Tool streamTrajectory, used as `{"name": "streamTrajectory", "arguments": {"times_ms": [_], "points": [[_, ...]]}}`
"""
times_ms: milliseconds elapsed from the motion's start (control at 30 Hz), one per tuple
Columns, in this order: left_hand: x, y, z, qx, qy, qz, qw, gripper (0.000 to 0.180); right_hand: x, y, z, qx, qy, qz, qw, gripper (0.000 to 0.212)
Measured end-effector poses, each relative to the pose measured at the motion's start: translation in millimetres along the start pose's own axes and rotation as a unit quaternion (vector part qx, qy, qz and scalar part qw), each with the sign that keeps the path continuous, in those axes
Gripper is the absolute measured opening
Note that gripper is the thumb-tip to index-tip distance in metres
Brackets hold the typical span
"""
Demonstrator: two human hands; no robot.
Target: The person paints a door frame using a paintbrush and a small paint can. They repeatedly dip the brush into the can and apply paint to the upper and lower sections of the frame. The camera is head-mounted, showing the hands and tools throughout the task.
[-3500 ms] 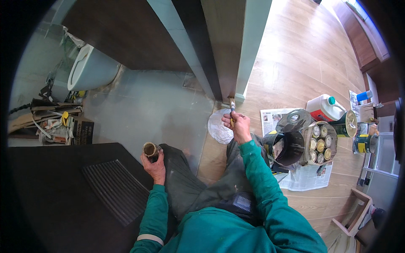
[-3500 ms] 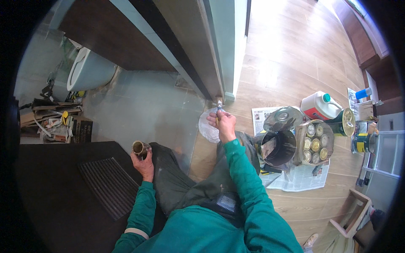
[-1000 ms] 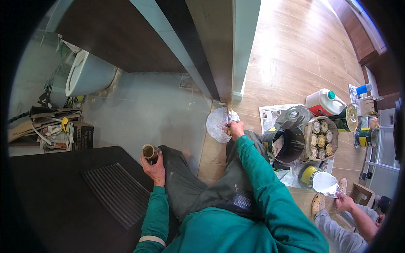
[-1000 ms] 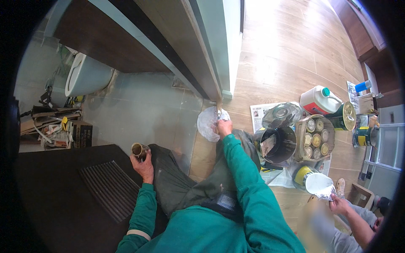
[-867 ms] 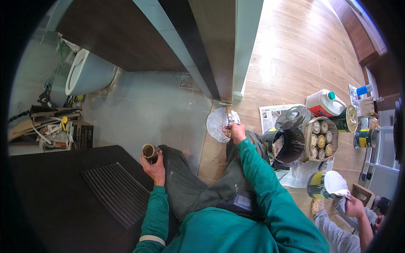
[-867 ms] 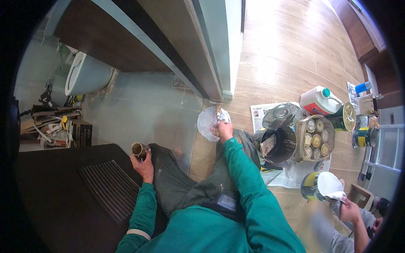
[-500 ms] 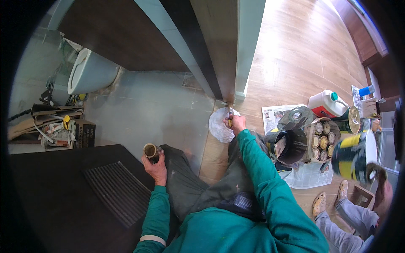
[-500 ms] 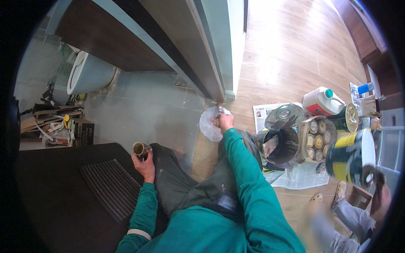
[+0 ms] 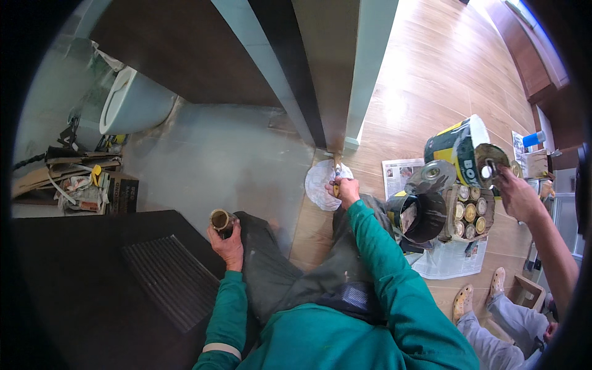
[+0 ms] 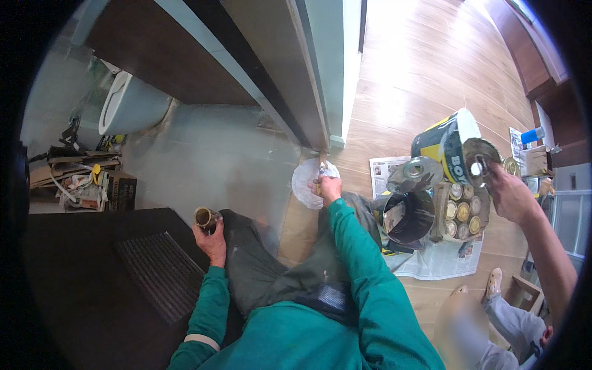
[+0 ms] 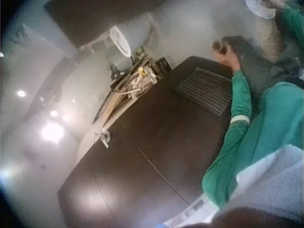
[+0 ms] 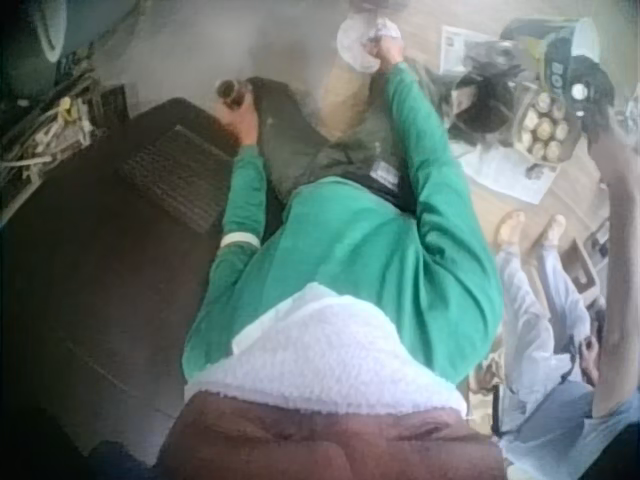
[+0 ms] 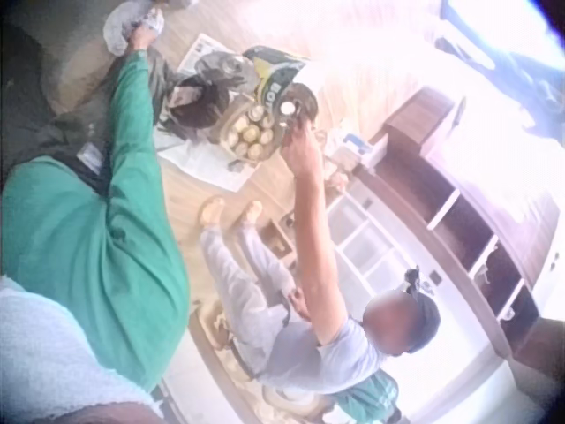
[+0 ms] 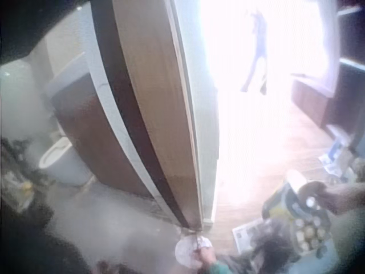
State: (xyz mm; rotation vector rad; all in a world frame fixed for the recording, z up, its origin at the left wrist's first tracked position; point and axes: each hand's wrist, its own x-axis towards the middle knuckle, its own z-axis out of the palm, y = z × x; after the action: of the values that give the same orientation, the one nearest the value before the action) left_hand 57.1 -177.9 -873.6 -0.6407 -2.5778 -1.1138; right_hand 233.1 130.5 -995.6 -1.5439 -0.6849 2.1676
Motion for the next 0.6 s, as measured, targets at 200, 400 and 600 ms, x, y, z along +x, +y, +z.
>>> {"name": "streamTrajectory", "arguments": {"times_ms": [200,400,600], "points": [[-0.3,3.0,1.0,-0.014,0.0,-0.007,1.0,0.053,-51.6,-35.1,22.7,0.007,-0.031,-0.055,0.998,0.021],[-0.2,-5.9,1.7,-0.015,-0.004,-0.019,1.0,0.055,-119.8,-54.3,34.6,0.036,-0.1,-0.172,0.979,0.025],[-1.4,-3.4,1.2,-0.017,0.006,-0.021,1.0,0.054,-121.7,-20.1,19.7,0.021,-0.09,-0.171,0.981,0.024]]}}
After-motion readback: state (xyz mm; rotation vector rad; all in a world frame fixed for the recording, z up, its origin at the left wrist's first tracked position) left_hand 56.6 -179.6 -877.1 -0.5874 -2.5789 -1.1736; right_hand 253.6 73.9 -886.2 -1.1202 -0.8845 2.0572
